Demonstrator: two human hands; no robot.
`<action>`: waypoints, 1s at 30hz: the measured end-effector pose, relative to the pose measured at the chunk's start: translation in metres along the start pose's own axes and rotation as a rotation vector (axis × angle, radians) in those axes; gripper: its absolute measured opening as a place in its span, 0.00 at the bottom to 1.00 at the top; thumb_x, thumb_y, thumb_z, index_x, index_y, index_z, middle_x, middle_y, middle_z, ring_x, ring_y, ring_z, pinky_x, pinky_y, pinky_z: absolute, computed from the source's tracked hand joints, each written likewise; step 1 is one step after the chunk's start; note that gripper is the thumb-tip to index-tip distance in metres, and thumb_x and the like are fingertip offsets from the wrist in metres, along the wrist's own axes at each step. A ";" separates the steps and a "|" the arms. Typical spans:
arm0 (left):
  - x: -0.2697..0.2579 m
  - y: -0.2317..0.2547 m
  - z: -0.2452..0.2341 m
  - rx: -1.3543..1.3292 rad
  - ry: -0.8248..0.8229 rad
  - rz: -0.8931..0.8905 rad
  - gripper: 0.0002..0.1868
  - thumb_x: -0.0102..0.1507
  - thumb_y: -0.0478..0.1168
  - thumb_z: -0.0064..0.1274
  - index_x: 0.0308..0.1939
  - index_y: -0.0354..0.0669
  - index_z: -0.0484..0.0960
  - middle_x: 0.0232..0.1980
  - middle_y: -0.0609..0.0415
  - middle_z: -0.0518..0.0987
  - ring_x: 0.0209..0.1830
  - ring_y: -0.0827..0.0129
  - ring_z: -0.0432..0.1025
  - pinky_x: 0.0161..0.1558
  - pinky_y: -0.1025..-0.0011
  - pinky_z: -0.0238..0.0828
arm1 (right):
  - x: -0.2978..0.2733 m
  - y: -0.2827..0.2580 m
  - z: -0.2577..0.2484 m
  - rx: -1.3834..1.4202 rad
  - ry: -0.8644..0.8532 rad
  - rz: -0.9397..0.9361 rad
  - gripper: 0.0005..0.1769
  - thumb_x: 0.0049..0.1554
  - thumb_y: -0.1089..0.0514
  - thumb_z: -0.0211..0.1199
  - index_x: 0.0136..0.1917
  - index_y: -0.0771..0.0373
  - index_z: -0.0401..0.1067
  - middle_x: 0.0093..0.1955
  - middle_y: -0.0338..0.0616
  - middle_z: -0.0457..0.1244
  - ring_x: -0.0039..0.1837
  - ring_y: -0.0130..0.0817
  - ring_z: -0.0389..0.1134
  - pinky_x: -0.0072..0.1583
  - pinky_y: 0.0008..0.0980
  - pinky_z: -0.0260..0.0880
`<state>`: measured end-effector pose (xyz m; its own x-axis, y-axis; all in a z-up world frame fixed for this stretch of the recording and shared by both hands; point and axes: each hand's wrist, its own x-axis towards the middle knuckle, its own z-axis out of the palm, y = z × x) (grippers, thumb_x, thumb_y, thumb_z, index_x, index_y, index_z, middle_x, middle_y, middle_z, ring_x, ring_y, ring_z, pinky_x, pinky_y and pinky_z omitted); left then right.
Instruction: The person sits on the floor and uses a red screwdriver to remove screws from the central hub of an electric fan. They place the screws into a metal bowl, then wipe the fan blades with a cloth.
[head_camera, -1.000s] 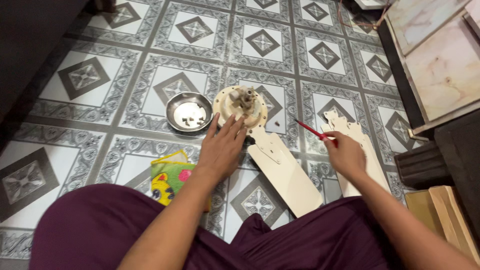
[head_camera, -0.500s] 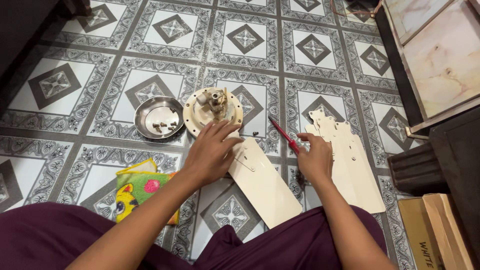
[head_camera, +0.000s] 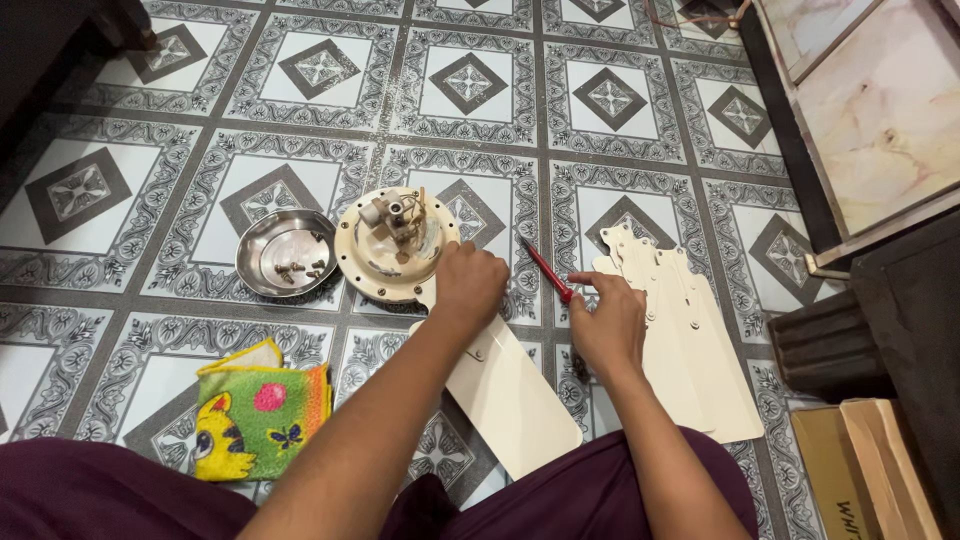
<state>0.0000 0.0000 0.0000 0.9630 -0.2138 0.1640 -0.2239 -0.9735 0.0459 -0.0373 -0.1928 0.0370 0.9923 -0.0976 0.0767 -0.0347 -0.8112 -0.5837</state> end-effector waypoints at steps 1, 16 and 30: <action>0.001 0.004 0.004 0.008 0.024 0.009 0.06 0.56 0.37 0.56 0.26 0.50 0.87 0.32 0.53 0.85 0.42 0.61 0.76 0.47 0.63 0.66 | -0.001 -0.001 0.000 -0.009 0.000 -0.001 0.14 0.55 0.57 0.64 0.55 0.50 0.81 0.58 0.46 0.68 0.64 0.51 0.62 0.66 0.46 0.62; -0.050 0.023 -0.056 -1.020 0.076 -0.377 0.10 0.56 0.45 0.66 0.38 0.47 0.89 0.36 0.54 0.87 0.34 0.69 0.81 0.40 0.69 0.76 | -0.029 -0.036 -0.016 0.157 0.070 -0.430 0.10 0.62 0.54 0.62 0.53 0.57 0.80 0.50 0.44 0.72 0.52 0.44 0.68 0.56 0.41 0.68; -0.092 -0.074 -0.154 -1.098 0.111 -0.282 0.11 0.59 0.42 0.65 0.42 0.43 0.91 0.36 0.55 0.88 0.34 0.77 0.80 0.38 0.77 0.75 | -0.073 -0.158 -0.022 0.464 0.006 -0.309 0.11 0.57 0.53 0.69 0.50 0.60 0.82 0.44 0.43 0.74 0.42 0.28 0.74 0.42 0.28 0.74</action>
<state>-0.0955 0.1047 0.1333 0.9934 0.0629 0.0954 -0.0649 -0.3768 0.9240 -0.1071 -0.0700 0.1416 0.9474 0.0999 0.3042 0.3148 -0.4638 -0.8281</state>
